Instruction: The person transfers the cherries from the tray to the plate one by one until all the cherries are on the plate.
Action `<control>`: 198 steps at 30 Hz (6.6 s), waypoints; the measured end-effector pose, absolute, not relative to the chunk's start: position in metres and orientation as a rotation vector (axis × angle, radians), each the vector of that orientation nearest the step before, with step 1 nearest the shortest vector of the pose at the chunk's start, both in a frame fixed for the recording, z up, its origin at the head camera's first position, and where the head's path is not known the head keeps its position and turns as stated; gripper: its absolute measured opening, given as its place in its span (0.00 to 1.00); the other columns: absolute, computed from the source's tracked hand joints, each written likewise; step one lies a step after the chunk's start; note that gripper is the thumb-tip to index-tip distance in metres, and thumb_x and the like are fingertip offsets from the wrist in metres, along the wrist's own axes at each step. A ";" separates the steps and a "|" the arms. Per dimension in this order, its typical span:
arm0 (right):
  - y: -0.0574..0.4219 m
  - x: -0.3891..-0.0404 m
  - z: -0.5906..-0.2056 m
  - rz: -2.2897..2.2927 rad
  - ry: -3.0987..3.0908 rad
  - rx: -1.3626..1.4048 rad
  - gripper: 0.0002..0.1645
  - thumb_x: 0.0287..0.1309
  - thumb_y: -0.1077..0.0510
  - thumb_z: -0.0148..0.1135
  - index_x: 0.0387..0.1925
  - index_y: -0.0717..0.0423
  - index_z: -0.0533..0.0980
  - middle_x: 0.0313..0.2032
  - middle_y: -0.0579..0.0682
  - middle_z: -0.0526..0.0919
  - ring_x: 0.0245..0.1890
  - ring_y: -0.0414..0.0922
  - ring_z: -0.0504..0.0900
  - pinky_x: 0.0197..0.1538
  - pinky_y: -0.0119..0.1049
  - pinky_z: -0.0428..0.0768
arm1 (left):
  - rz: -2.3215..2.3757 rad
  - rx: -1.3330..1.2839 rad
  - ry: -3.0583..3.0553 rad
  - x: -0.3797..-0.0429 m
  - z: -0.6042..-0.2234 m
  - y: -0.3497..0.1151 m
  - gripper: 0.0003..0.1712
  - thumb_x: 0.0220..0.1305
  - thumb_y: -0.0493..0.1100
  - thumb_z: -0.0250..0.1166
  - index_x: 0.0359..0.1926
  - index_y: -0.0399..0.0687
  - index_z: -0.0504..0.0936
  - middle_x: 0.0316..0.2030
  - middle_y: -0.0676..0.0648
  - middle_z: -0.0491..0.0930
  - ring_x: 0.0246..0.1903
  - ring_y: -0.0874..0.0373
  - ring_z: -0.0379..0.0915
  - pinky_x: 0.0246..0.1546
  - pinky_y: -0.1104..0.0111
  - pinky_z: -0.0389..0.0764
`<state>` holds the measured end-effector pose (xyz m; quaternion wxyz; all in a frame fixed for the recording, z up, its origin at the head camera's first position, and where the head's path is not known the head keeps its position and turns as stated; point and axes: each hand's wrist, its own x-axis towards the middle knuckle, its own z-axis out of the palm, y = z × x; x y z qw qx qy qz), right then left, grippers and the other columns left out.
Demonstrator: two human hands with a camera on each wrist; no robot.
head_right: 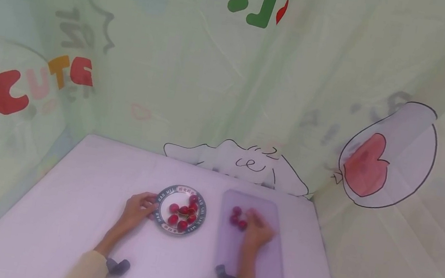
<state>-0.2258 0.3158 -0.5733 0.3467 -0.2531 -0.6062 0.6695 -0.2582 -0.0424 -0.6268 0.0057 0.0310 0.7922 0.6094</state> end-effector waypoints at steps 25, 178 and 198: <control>0.284 -0.235 -0.585 1.976 -1.499 -0.407 0.13 0.56 0.74 0.79 0.44 0.76 0.88 0.32 0.55 0.95 0.29 0.38 0.94 0.36 0.28 0.90 | 1.976 0.153 2.439 -0.259 -0.624 -0.043 0.21 0.73 0.33 0.70 0.64 0.35 0.84 0.44 0.39 0.86 0.26 0.59 0.84 0.29 0.73 0.88; 0.300 -0.261 -0.577 0.855 -2.599 -0.036 0.07 0.57 0.73 0.76 0.39 0.67 0.91 0.34 0.61 0.93 0.34 0.53 0.92 0.40 0.48 0.89 | 1.974 0.122 2.452 -0.257 -0.624 -0.042 0.20 0.74 0.34 0.70 0.64 0.34 0.84 0.45 0.38 0.85 0.25 0.59 0.84 0.30 0.75 0.87; 0.296 -0.247 -0.554 0.985 -2.457 -0.107 0.08 0.62 0.71 0.73 0.42 0.65 0.91 0.36 0.60 0.94 0.41 0.61 0.91 0.45 0.51 0.86 | 1.952 0.133 2.474 -0.260 -0.629 -0.044 0.21 0.74 0.35 0.70 0.64 0.36 0.84 0.45 0.39 0.86 0.25 0.61 0.84 0.31 0.75 0.87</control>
